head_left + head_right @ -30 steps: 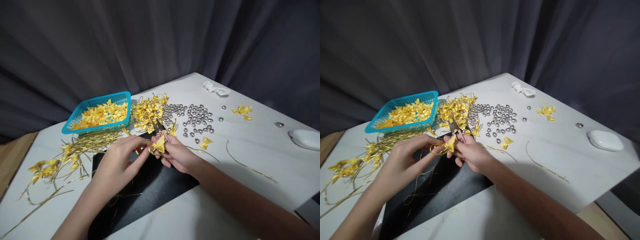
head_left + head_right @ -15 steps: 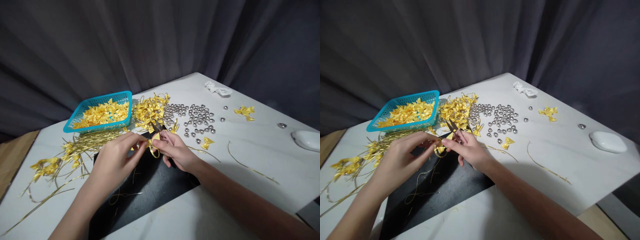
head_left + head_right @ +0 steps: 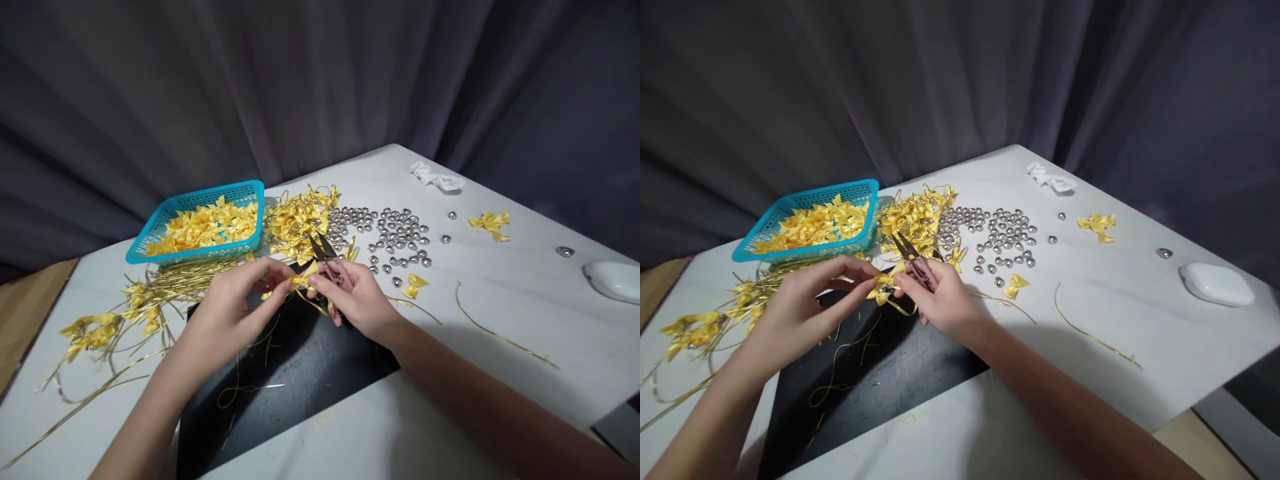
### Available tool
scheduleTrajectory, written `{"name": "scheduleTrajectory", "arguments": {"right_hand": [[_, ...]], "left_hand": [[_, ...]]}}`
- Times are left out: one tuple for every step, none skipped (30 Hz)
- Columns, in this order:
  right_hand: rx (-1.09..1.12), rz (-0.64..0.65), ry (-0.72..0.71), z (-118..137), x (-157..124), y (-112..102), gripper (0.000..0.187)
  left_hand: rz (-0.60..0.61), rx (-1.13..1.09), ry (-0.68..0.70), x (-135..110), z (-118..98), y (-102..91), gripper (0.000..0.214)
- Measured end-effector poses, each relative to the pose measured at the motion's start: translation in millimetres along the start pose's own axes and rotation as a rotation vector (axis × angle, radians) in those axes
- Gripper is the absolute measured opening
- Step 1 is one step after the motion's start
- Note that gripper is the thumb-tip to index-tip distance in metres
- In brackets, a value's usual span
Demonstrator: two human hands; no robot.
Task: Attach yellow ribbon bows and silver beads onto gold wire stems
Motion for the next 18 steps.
{"name": "scheduleTrajectory", "arguments": {"right_hand": [[-0.008, -0.005, -0.002, 1.0, -0.7, 0.5, 0.024], [-0.011, -0.008, -0.004, 1.5, -1.4, 1.2, 0.024], [-0.012, -0.008, -0.005, 1.5, -2.0, 2.0, 0.024], [-0.010, -0.009, -0.005, 1.2, -2.6, 2.6, 0.025], [-0.006, -0.010, -0.005, 0.8, -3.0, 3.0, 0.025], [-0.003, -0.008, -0.006, 0.4, -3.3, 3.3, 0.026], [0.001, -0.002, -0.009, 0.2, -3.5, 3.5, 0.025], [0.003, 0.011, -0.013, 0.5, -3.7, 3.8, 0.024], [0.004, 0.032, -0.016, 1.0, -3.9, 4.3, 0.022], [0.005, 0.061, -0.017, 1.7, -4.2, 5.1, 0.022], [0.006, 0.094, -0.014, 2.5, -4.6, 6.0, 0.021], [0.009, 0.127, -0.008, 3.4, -5.1, 7.1, 0.021], [0.015, 0.156, 0.001, 4.2, -5.7, 8.1, 0.022], [0.022, 0.181, 0.011, 5.1, -6.3, 9.0, 0.022], [0.031, 0.201, 0.014, 6.2, -6.9, 9.8, 0.023], [0.040, 0.214, 0.011, 7.5, -7.4, 10.3, 0.023], [0.045, 0.216, 0.006, 8.7, -7.6, 10.4, 0.023], [0.046, 0.206, 0.001, 9.7, -7.7, 9.9, 0.023]], "left_hand": [[-0.005, -0.069, -0.060, 0.0, 2.4, 1.4, 0.012], [-0.009, -0.143, -0.119, 0.0, 4.7, 3.4, 0.016], [-0.010, -0.217, -0.170, 0.2, 6.6, 5.7, 0.020], [-0.006, -0.285, -0.215, 0.6, 8.2, 8.3, 0.022], [0.001, -0.344, -0.253, 1.2, 9.4, 10.7, 0.023], [0.008, -0.394, -0.288, 2.0, 10.4, 12.4, 0.022], [0.013, -0.435, -0.321, 2.7, 11.3, 13.2, 0.020], [0.021, -0.470, -0.357, 3.1, 12.3, 13.4, 0.018], [0.034, -0.505, -0.394, 3.2, 13.4, 13.2, 0.016], [0.049, -0.538, -0.428, 2.9, 14.5, 12.4, 0.014], [0.067, -0.567, -0.456, 2.2, 15.3, 11.4, 0.012], [0.086, -0.592, -0.476, 1.4, 16.0, 10.3, 0.010], [0.102, -0.614, -0.488, 0.5, 16.5, 9.2, 0.009], [0.115, -0.634, -0.493, -0.3, 16.9, 8.1, 0.007], [0.125, -0.649, -0.492, -0.9, 17.0, 7.3, 0.007], [0.133, -0.660, -0.487, -1.2, 16.9, 6.9, 0.007], [0.138, -0.666, -0.482, -1.3, 16.7, 6.7, 0.009], [0.135, -0.665, -0.474, -1.0, 16.6, 6.5, 0.011]]}}
Point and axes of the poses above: each hand's wrist, its own x-axis towards the middle knuckle, its own y-axis out of the palm, z = x × y, the point moved 5 cm from there along x, towards the middle knuckle
